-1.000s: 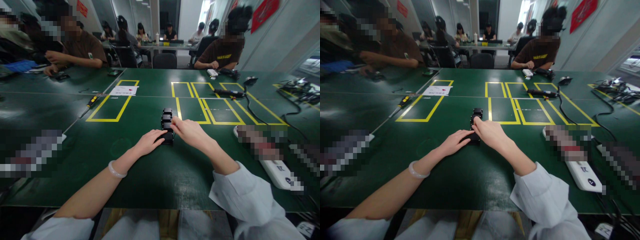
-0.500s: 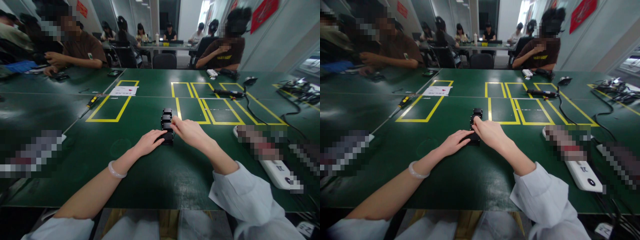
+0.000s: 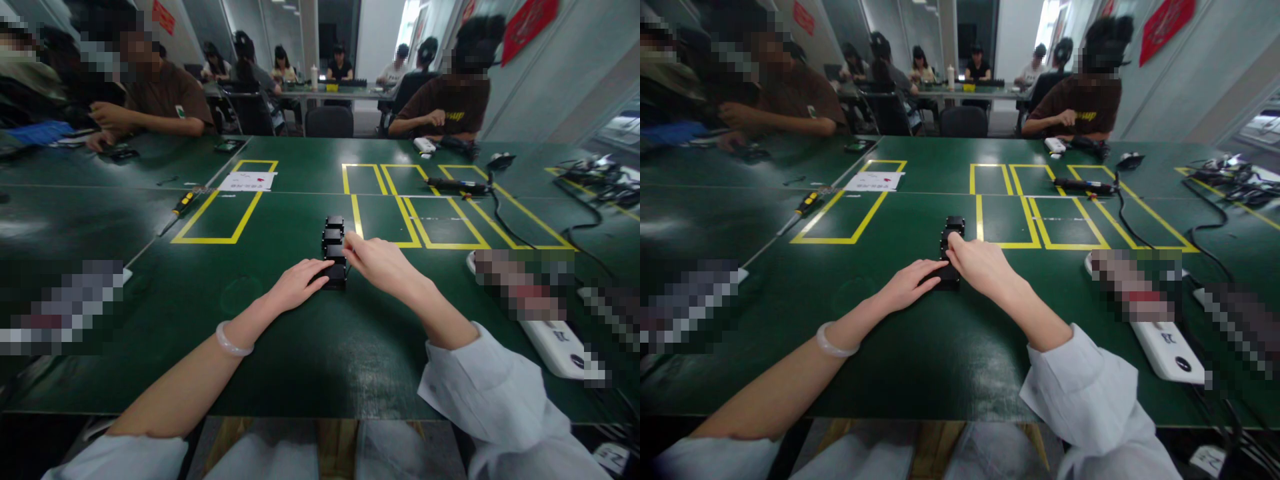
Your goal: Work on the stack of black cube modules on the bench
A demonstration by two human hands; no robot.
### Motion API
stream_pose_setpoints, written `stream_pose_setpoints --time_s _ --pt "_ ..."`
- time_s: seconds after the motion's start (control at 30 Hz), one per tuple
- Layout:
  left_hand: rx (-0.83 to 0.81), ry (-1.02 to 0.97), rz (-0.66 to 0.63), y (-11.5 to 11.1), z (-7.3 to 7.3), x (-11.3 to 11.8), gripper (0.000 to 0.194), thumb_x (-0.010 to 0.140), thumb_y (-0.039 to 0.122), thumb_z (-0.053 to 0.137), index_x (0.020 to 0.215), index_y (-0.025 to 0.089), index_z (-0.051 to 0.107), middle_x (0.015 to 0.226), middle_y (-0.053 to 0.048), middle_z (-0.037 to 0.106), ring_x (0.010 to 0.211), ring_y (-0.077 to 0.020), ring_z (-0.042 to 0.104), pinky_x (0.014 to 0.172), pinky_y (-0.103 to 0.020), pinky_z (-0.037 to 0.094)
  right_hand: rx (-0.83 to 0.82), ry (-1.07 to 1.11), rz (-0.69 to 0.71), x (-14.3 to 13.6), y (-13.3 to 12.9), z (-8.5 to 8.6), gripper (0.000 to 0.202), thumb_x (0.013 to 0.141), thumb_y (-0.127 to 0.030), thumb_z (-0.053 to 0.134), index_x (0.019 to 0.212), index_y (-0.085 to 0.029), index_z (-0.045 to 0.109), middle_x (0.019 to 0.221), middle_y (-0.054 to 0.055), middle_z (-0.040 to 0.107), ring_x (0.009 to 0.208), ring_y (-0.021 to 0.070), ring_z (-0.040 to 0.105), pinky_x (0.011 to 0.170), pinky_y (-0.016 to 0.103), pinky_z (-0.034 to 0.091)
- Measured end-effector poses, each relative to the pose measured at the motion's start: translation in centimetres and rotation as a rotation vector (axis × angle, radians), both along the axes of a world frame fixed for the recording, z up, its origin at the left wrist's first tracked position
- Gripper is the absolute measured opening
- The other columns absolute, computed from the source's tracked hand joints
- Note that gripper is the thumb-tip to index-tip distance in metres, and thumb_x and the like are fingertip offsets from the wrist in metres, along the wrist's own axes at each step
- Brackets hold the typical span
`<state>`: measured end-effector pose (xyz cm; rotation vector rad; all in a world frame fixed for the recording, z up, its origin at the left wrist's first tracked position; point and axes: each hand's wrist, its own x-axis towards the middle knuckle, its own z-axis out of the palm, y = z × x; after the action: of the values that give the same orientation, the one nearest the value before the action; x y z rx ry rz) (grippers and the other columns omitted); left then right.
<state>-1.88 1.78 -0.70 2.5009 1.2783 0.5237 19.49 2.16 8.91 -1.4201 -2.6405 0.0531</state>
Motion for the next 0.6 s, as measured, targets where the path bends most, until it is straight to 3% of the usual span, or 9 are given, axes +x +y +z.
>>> stream_pose_setpoints --time_s 0.2,0.4,0.6 --pt "-0.003 0.003 0.004 -0.02 0.08 -0.02 0.042 0.097 0.039 0.035 0.136 0.025 0.043 0.123 -0.006 0.057 0.108 -0.0214 0.052 0.093 -0.036 0.044 0.014 0.028 0.018 0.02 -0.18 0.01 0.024 0.095 -0.029 0.029 0.107 -0.019 0.047 0.08 0.004 0.066 0.061 0.0138 0.055 0.053 0.025 0.023" --pt "-0.011 0.014 -0.003 -0.01 0.16 -0.01 0.042 0.097 0.04 0.035 0.136 0.024 0.042 0.124 -0.006 0.056 0.108 -0.0214 0.052 0.093 -0.036 0.044 0.006 0.036 0.018 0.09 0.01 -0.17 0.027 0.096 -0.037 0.03 0.104 -0.02 0.049 0.079 0.005 0.066 0.063 0.0148 0.055 0.053 0.025 0.022" --pt "-0.011 0.009 0.001 -0.13 0.27 0.05 0.042 0.098 0.04 0.034 0.136 0.024 0.043 0.123 -0.006 0.056 0.109 -0.0217 0.052 0.093 -0.036 0.043 0.017 0.036 0.032 0.1 -0.02 -0.1 0.026 0.095 -0.031 0.029 0.107 -0.019 0.049 0.078 0.005 0.065 0.059 0.0141 0.054 0.052 0.025 0.021"
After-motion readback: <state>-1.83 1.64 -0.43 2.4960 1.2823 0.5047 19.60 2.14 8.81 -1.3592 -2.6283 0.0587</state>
